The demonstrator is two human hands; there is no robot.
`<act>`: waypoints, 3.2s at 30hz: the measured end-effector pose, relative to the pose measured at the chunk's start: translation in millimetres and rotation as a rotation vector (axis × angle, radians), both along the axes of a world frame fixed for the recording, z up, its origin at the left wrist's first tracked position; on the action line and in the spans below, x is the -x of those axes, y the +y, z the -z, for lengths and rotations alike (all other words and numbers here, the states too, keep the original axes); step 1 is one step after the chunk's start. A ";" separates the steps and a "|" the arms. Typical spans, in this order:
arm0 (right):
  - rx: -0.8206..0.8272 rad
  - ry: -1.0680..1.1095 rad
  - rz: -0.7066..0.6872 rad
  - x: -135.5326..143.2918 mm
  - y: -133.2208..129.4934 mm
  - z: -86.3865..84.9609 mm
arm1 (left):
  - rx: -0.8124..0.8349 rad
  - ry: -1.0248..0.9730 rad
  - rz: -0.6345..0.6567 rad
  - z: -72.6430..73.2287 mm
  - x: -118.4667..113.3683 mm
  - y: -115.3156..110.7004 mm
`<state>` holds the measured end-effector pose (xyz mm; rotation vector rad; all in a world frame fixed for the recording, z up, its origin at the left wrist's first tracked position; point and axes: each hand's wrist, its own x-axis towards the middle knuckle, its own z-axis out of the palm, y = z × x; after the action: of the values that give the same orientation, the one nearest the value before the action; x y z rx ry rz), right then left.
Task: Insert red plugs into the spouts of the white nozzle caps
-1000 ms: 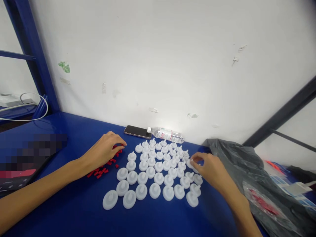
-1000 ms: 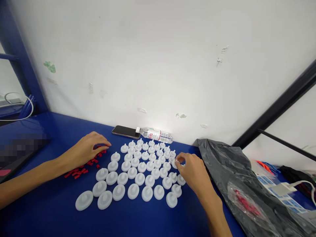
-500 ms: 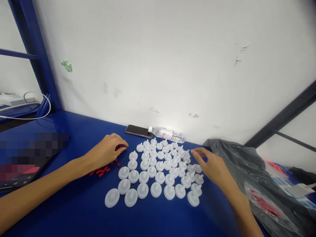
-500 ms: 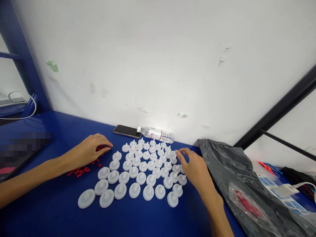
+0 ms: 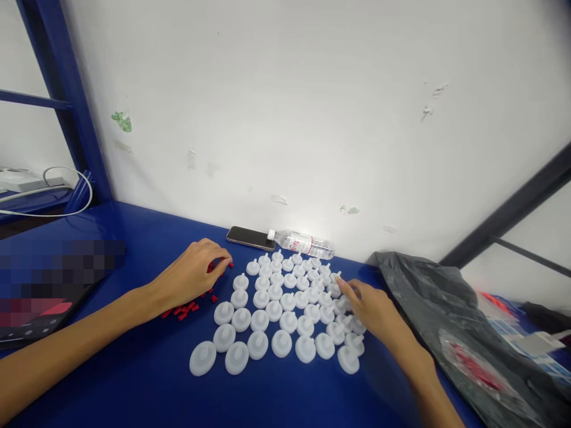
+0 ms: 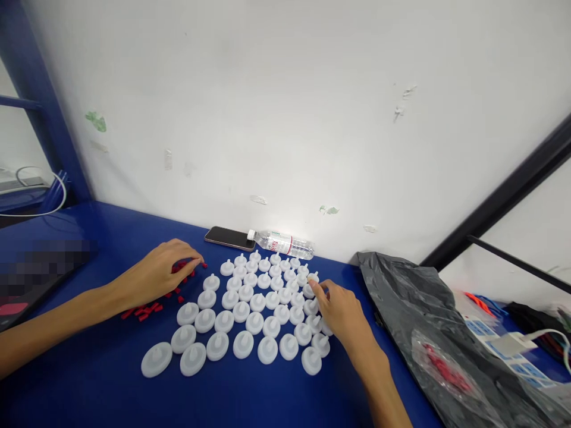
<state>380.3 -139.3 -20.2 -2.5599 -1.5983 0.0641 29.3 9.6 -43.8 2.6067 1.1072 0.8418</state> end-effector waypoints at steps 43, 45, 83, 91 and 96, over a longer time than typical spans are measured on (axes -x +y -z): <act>0.003 0.115 0.082 -4.9 -9.5 0.8 | -0.080 -0.017 0.118 -14.2 -16.9 -60.9; -0.033 0.036 0.102 -7.4 -11.4 0.5 | -0.154 -0.027 0.022 -18.7 -12.0 -51.4; -0.076 -0.092 -0.047 -95.9 52.9 56.6 | 0.117 -0.150 -0.499 9.2 61.2 73.0; -0.089 -0.082 -0.058 -103.8 55.2 62.9 | 0.085 0.023 -0.501 12.5 62.7 77.1; -0.090 -0.084 -0.064 -104.7 56.2 63.6 | 0.021 0.172 -0.450 23.6 48.4 67.5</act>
<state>485.0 -83.1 -83.7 -2.4749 -1.6719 -0.1085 -19.1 77.1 -67.4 2.4840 1.7819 0.6817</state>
